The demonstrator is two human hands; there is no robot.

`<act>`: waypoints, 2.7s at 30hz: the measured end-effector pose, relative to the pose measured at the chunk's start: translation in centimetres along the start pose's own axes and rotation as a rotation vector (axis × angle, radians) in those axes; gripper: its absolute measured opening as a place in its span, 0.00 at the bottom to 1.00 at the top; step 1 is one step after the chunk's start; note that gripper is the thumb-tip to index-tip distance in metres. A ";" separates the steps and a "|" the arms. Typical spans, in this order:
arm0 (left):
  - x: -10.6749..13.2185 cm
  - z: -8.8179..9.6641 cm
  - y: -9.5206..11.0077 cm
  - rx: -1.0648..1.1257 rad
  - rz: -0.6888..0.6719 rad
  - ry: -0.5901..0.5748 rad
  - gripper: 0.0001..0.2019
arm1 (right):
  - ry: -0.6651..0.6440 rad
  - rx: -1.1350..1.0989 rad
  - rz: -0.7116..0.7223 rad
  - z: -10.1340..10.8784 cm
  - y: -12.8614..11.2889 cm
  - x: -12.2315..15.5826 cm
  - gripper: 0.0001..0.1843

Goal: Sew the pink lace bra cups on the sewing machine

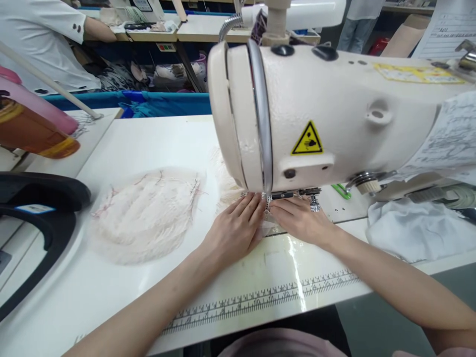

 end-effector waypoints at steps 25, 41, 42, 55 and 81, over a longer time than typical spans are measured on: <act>0.0 -0.6 -0.8 0.071 0.065 -0.067 0.22 | 0.052 0.212 -0.070 2.6 1.0 -1.0 0.12; -0.3 0.7 -0.3 0.102 -0.055 0.023 0.15 | -0.017 0.014 0.018 0.1 -0.2 -0.1 0.18; -0.3 0.7 -0.3 0.093 -0.056 0.028 0.15 | -0.009 0.023 0.024 0.3 -0.3 -0.2 0.16; 0.3 3.4 0.9 0.032 -0.261 0.143 0.07 | 0.080 -0.069 0.058 2.1 -1.1 -0.4 0.08; 0.6 0.3 -0.6 0.129 -0.125 -0.048 0.26 | 0.305 -0.122 0.218 4.4 -3.0 -0.3 0.05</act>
Point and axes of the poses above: each hand's wrist, its own x-axis away from the middle knuckle, its own z-axis out of the back of the hand, y = z × x, the point moved 10 cm from there along -x, towards the middle knuckle, and after that the axes turned 10 degrees about x, right-handed, at the moved point
